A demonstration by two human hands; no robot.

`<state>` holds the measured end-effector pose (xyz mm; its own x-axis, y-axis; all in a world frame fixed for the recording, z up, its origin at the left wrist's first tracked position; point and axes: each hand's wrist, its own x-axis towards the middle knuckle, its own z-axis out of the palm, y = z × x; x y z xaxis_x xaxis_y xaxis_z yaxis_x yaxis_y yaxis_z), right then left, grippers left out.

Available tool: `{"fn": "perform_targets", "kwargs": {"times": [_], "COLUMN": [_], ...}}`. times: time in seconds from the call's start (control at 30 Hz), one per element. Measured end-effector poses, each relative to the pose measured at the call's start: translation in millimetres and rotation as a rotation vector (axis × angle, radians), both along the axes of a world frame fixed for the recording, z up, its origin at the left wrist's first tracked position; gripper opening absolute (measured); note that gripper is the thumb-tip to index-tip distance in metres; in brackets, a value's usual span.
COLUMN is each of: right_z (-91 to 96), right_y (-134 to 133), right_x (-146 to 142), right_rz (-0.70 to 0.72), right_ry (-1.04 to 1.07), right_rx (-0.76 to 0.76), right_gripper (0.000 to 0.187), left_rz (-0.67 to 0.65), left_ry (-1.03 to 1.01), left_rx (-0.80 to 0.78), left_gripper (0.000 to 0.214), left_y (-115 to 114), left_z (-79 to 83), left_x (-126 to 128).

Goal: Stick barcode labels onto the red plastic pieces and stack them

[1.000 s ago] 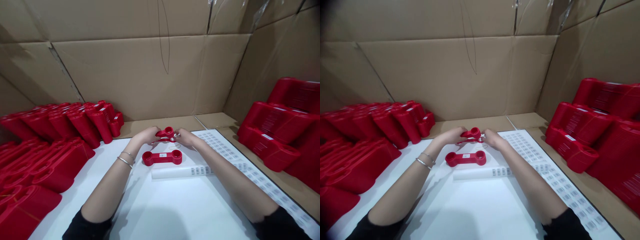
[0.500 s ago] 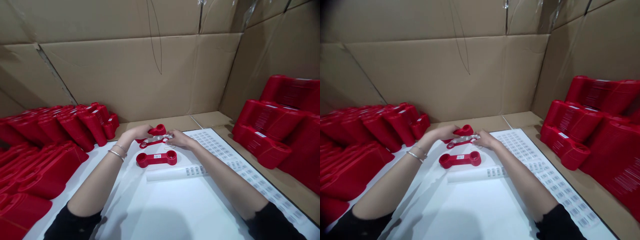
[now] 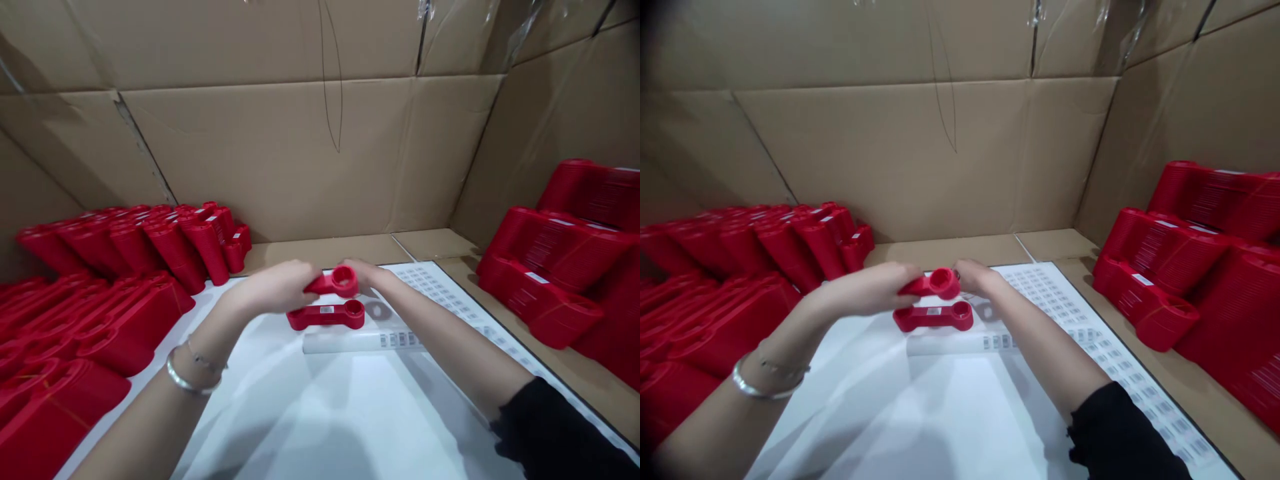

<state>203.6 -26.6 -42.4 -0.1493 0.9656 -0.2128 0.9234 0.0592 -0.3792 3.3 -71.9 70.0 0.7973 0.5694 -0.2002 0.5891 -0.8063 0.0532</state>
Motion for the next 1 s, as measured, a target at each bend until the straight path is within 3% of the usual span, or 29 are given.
{"fn": "perform_targets", "kwargs": {"times": [0.13, 0.2, 0.27, 0.43, 0.6, 0.67, 0.73, 0.8, 0.9, 0.93, 1.0], "right_z": [11.0, 17.5, 22.9, 24.7, 27.0, 38.2, 54.7, 71.2, 82.1, 80.1, 68.4], "right_y": [9.1, 11.2, 11.5, 11.3, 7.9, -3.9, -27.1, -62.1, -128.1, -150.2, -189.4], "right_x": [-6.2, -10.6, -15.5, -23.4, -19.3, -16.2, -14.5, -16.0, -24.3, -27.9, -34.1], "right_rz": [0.053, 0.062, 0.066, 0.058, 0.075, 0.078, 0.06, 0.017, -0.013, 0.046, -0.028], "right_ry": [-0.121, -0.174, -0.219, -0.248, -0.067, 0.056, 0.175, 0.263, 0.385, 0.425, 0.444], "right_rx": [-0.068, -0.103, -0.147, -0.24, -0.102, -0.004, 0.107, 0.22, 0.258, 0.253, 0.214], "right_gripper": [0.02, 0.019, 0.019, 0.019, 0.01, 0.012, 0.019, 0.023, 0.018, 0.015, 0.016], "left_rz": [-0.226, -0.359, -0.411, -0.332, -0.361, -0.363, -0.35, -0.358, -0.383, -0.372, -0.35], "left_ry": [0.124, 0.173, 0.163, 0.181, 0.121, 0.078, -0.033, -0.217, -0.538, -0.584, -0.537], "left_rx": [-0.176, -0.182, -0.178, -0.181, -0.19, -0.183, -0.162, -0.165, -0.179, -0.178, -0.175], "left_gripper": [0.009, 0.009, 0.012, 0.022, 0.03, 0.049, 0.065, 0.047, 0.025, 0.024, 0.025], "left_y": [-61.0, -84.2, -99.6, -111.3, -110.0, -108.0, -103.8, -97.1, -87.7, -86.5, -88.2], "left_z": [-22.4, -39.1, -51.7, -65.4, -75.6, -69.7, -53.3, -29.6, 1.4, 6.2, 4.5], "left_x": [11.1, 16.1, 19.9, 27.9, 31.8, 27.8, 19.4, 8.7, -4.1, -6.1, -6.3]}}
